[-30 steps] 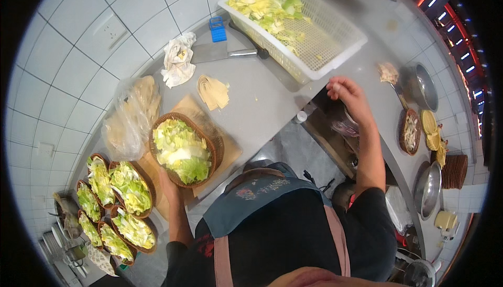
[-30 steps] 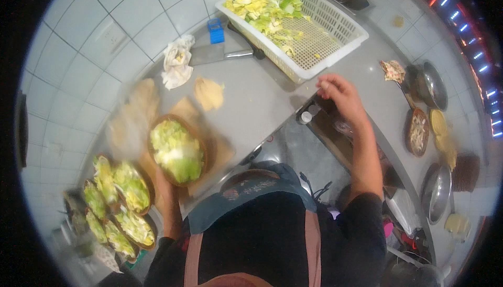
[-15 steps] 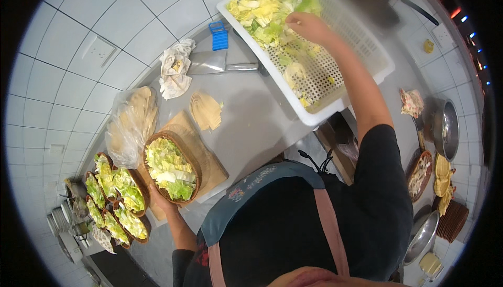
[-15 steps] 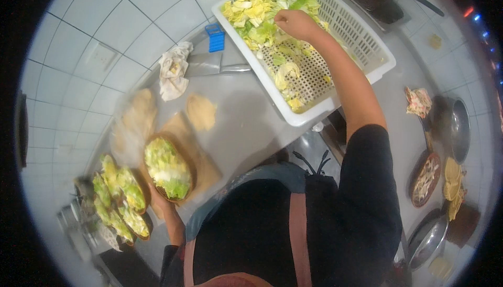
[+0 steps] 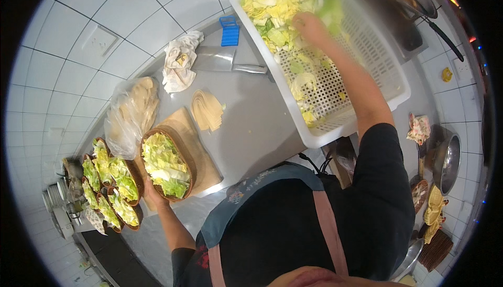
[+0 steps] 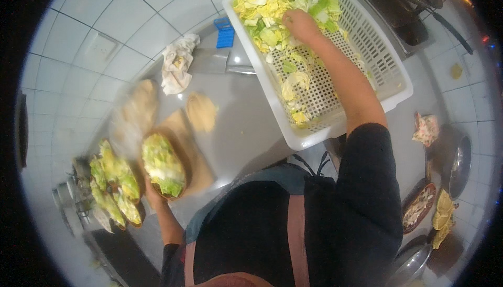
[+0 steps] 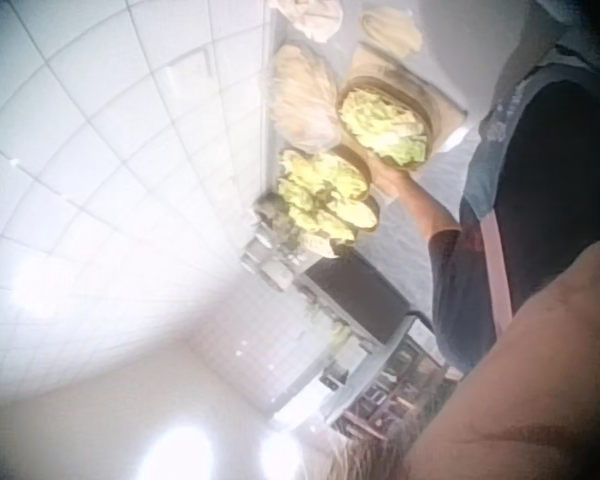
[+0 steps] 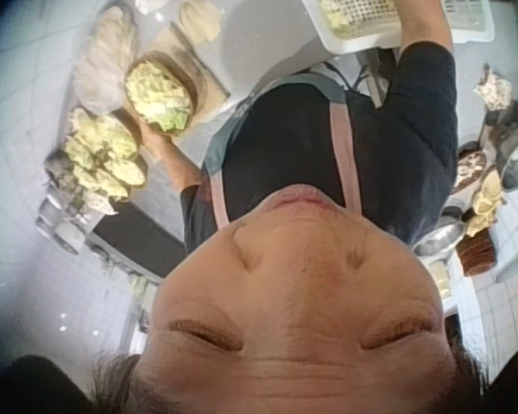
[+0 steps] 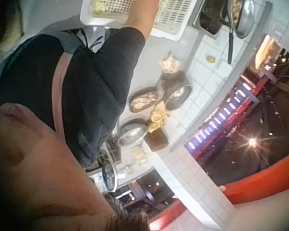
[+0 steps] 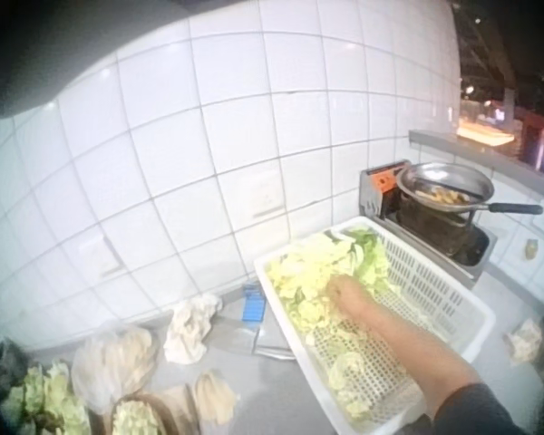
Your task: The person assembles food dishes by layering lettuce and thin sheets into woven baskets. They cover the baskets with patterned cloths and place them into a glass-door refrigerator.
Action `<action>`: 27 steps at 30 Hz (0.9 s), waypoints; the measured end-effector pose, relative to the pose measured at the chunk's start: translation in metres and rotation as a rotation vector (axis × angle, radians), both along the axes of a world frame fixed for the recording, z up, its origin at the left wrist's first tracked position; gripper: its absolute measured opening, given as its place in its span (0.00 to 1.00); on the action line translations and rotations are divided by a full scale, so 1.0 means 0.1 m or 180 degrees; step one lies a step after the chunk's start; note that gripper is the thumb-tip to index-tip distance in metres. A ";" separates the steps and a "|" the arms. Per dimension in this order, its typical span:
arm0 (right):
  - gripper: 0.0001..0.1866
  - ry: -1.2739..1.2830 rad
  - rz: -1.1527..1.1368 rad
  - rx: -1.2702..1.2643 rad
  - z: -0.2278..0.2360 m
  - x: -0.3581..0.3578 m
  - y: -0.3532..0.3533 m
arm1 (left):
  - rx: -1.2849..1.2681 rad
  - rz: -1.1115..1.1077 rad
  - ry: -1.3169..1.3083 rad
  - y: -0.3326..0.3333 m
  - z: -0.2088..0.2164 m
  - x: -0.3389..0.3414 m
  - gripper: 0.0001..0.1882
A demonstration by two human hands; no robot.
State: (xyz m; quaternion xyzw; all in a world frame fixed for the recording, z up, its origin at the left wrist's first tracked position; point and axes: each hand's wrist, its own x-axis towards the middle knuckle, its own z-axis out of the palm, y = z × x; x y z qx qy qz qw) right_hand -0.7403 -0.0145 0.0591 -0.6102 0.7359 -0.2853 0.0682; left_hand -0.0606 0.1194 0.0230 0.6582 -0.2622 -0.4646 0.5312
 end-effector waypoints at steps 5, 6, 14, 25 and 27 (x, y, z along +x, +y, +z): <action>0.11 -0.1706 -0.0324 0.0079 0.65 0.14 0.39 | -0.0071 -0.0189 -0.0008 0.05 0.01 0.07 0.23; 0.11 -0.1950 -0.0224 -0.0080 0.67 0.09 0.47 | -0.0032 -0.0208 -0.0007 0.04 0.00 0.08 0.22; 0.18 -0.2551 -0.0304 -0.0108 0.84 0.29 1.03 | -0.0467 -0.0528 0.0178 0.03 -0.14 0.12 0.16; 0.26 -0.0632 -0.0354 0.0495 0.29 0.25 1.10 | -0.0396 -0.0747 -0.0454 -0.02 -0.39 0.31 0.20; 0.26 -0.1362 -0.0929 0.0738 0.47 0.57 1.16 | -0.0452 -0.0743 -0.0504 -0.01 -0.29 0.25 0.20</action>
